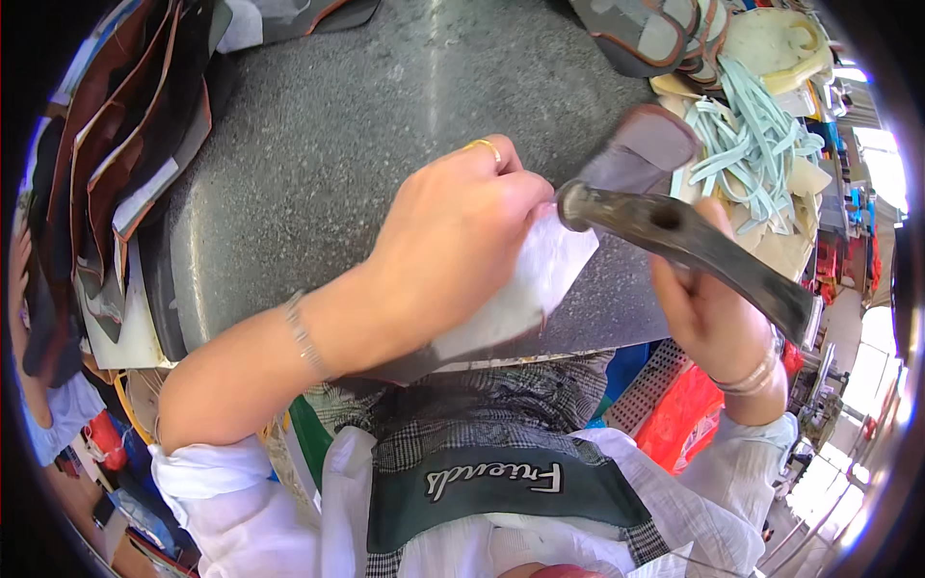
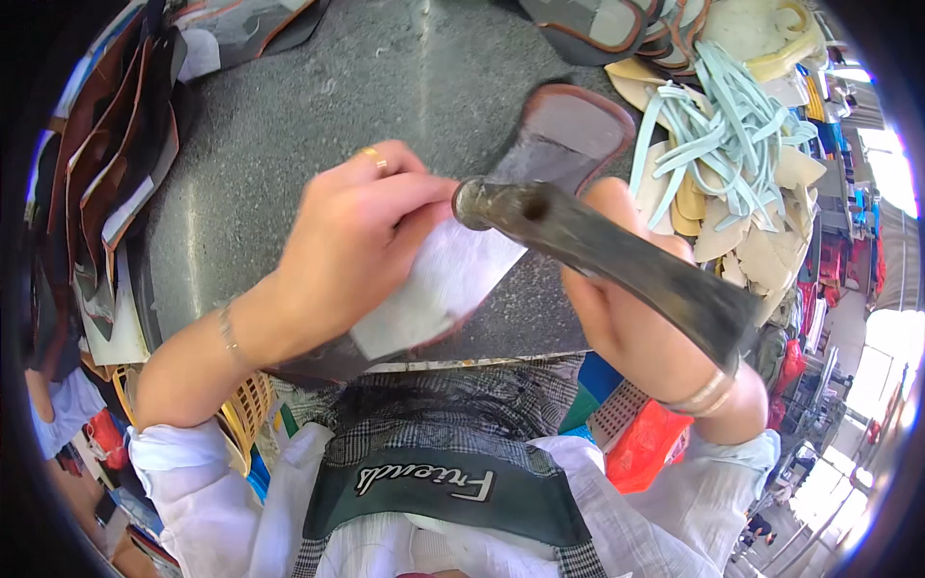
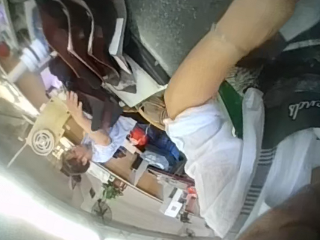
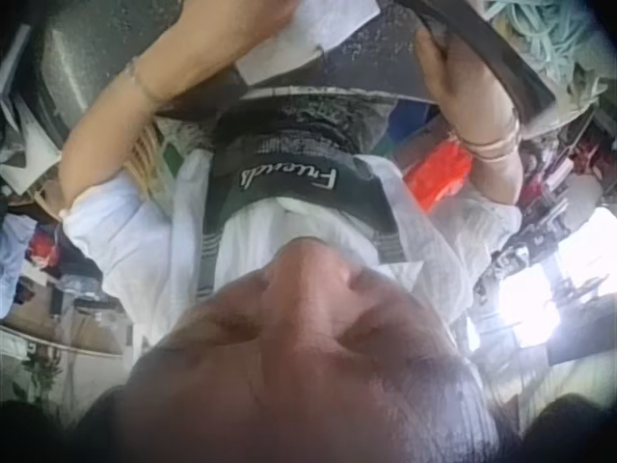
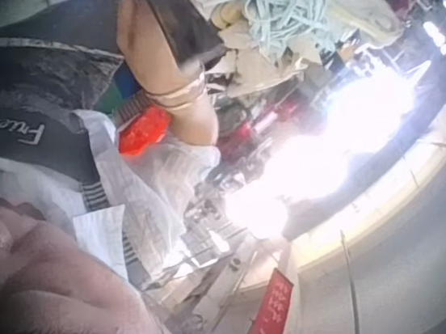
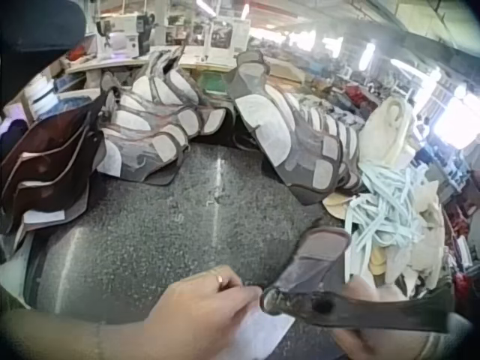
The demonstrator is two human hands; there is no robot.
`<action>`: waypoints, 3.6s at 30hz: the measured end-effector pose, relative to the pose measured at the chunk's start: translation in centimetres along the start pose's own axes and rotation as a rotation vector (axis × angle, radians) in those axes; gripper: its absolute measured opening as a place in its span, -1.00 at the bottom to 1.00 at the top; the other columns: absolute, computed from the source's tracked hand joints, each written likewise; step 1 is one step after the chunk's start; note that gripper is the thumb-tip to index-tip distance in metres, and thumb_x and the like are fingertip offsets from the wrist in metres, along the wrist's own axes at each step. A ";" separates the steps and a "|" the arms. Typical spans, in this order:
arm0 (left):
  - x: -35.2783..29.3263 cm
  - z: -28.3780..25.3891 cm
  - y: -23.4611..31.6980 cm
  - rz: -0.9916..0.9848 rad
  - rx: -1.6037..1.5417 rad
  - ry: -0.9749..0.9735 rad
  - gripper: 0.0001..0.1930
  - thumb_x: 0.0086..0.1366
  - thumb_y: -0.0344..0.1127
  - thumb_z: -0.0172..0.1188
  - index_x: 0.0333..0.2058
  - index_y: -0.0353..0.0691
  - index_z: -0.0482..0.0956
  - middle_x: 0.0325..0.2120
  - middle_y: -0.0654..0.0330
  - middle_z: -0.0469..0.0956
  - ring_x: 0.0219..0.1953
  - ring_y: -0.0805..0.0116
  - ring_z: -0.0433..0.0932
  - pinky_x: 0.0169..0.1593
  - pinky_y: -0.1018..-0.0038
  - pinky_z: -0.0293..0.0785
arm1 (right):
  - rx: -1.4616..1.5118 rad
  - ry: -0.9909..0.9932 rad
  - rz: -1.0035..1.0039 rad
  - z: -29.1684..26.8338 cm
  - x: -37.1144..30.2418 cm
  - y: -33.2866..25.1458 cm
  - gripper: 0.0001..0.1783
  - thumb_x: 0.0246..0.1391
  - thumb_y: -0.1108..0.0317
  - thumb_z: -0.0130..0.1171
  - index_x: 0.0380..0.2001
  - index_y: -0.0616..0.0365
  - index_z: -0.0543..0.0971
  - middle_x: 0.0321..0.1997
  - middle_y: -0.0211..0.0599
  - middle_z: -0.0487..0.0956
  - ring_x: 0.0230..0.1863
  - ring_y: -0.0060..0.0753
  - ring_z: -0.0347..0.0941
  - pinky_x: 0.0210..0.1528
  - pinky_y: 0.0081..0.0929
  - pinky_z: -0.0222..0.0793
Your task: The person hammers the edges of shoe pieces using a hammer. The person then applies reinforcing strips onto the shoe components and folds and presses the edges together by hand.
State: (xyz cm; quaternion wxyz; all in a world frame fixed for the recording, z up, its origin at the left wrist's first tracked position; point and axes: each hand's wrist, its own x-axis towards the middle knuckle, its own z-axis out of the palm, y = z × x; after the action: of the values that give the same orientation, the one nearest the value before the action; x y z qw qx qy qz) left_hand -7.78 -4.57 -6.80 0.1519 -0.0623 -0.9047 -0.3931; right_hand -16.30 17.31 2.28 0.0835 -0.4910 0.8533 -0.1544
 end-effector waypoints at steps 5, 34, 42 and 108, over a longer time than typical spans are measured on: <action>0.6 -2.8 0.4 -0.439 -0.258 -0.265 -0.73 0.07 -0.50 0.36 -0.19 -0.30 0.68 -0.43 0.06 0.57 -0.45 0.23 0.57 -0.32 0.45 0.49 | -0.048 -0.067 0.143 2.4 -1.3 2.4 -0.79 0.15 0.44 0.19 -0.19 0.22 0.42 -0.54 -0.18 0.41 -0.58 -0.18 0.43 -0.50 -0.31 0.32; -5.6 -1.8 1.5 -0.032 0.077 -0.079 -0.67 0.04 -0.58 0.34 -0.15 -0.37 0.61 -0.31 0.08 0.49 -0.38 0.20 0.58 -0.31 0.38 0.53 | 0.186 -0.243 -0.081 2.9 2.8 -0.3 -0.57 -0.02 0.33 0.23 -0.14 0.16 0.27 -0.49 -0.07 0.45 -0.53 0.10 0.49 -0.54 -0.10 0.38; -6.6 -4.1 1.2 -0.118 -0.126 -0.201 -0.67 -0.04 -0.62 0.33 -0.22 -0.38 0.58 -0.31 0.06 0.51 -0.32 0.13 0.57 -0.27 0.33 0.54 | 0.152 -0.295 -0.174 3.4 3.5 -2.3 -0.59 -0.01 0.28 0.24 -0.19 0.18 0.30 -0.51 -0.10 0.46 -0.57 0.01 0.51 -0.59 -0.17 0.40; -15.9 -9.5 0.1 0.182 0.626 -0.048 -0.67 -0.09 -0.28 0.44 -0.26 -0.07 0.68 -0.23 0.42 0.56 -0.12 0.25 0.39 -0.09 0.20 0.12 | 0.089 -0.117 -0.478 6.8 6.2 -9.5 -0.56 -0.03 0.42 0.14 -0.03 0.29 0.38 -0.57 -0.09 0.56 -0.48 -0.01 0.59 -0.46 -0.19 0.53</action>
State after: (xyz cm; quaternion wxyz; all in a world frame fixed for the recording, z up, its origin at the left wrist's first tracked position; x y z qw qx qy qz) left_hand 9.44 -11.35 -5.80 0.1767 -0.1027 -0.9757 -0.0788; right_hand -9.67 6.26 -0.74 0.1152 -0.6827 0.6992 -0.1783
